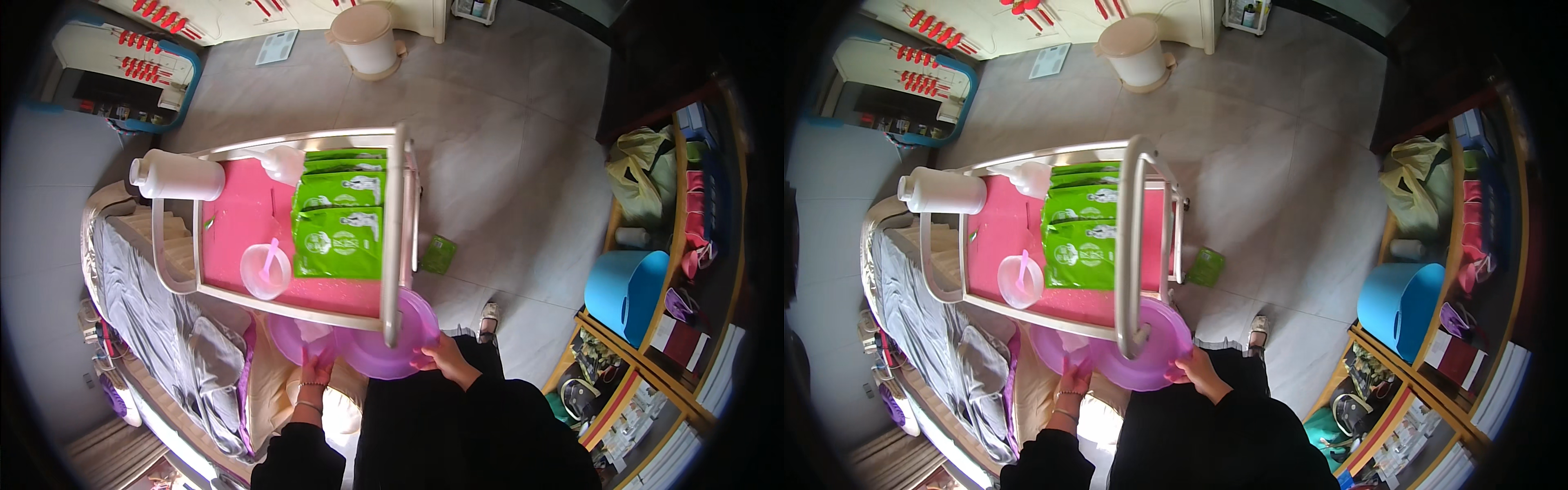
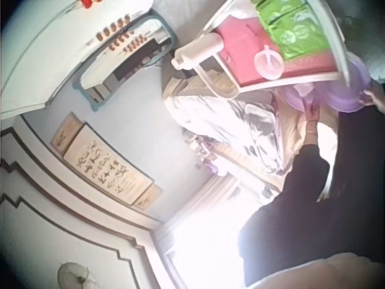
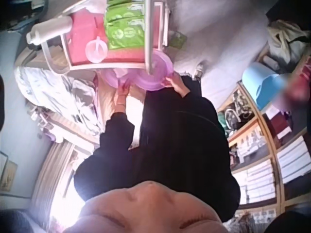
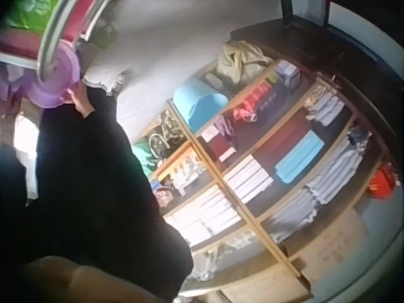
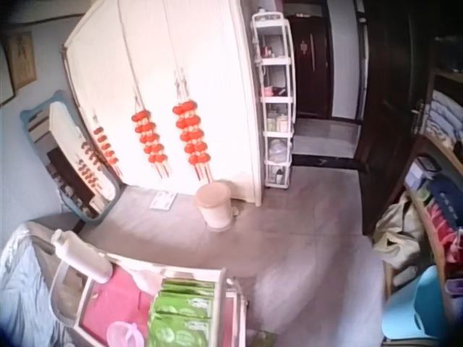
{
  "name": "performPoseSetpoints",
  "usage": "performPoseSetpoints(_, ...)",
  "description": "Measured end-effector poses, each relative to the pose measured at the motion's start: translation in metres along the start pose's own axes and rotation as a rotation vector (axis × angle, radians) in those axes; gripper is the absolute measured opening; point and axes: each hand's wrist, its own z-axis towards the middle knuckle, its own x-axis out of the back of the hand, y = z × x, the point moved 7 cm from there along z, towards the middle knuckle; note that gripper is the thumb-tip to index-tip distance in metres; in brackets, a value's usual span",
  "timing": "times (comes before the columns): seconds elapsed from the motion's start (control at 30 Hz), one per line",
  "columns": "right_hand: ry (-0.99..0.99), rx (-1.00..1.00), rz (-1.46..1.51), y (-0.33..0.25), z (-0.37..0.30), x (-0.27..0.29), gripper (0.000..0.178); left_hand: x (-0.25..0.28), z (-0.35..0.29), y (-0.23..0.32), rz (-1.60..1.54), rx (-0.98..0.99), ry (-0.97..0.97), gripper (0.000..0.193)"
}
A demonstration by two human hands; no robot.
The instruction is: The person walks through the house, fills two purple bowls with water in the bathroom, and wipes a pink tray with a cloth. They then fold a gray blanket on a bed and place the tray on the bed.
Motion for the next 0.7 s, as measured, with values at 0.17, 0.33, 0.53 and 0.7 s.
performPoseSetpoints(0.17,-0.022,0.031,-0.101,-0.003,-0.072,0.08,0.04,0.007,-0.071,-0.066,0.061,0.041,-0.006,0.052)
performPoseSetpoints(0.33,0.037,0.068,-0.02,-0.03,-0.159,0.177,0.063,-0.037,-0.131,-0.141,0.181,0.104,-0.046,0.055)
performPoseSetpoints(0.53,0.163,0.319,0.072,-0.106,-0.268,0.272,0.068,-0.123,-0.161,-0.22,0.291,0.24,-0.326,0.065)
performPoseSetpoints(0.7,0.208,0.568,0.286,-0.184,-0.34,0.307,0.07,-0.269,-0.195,-0.245,0.478,0.233,-0.547,0.067)
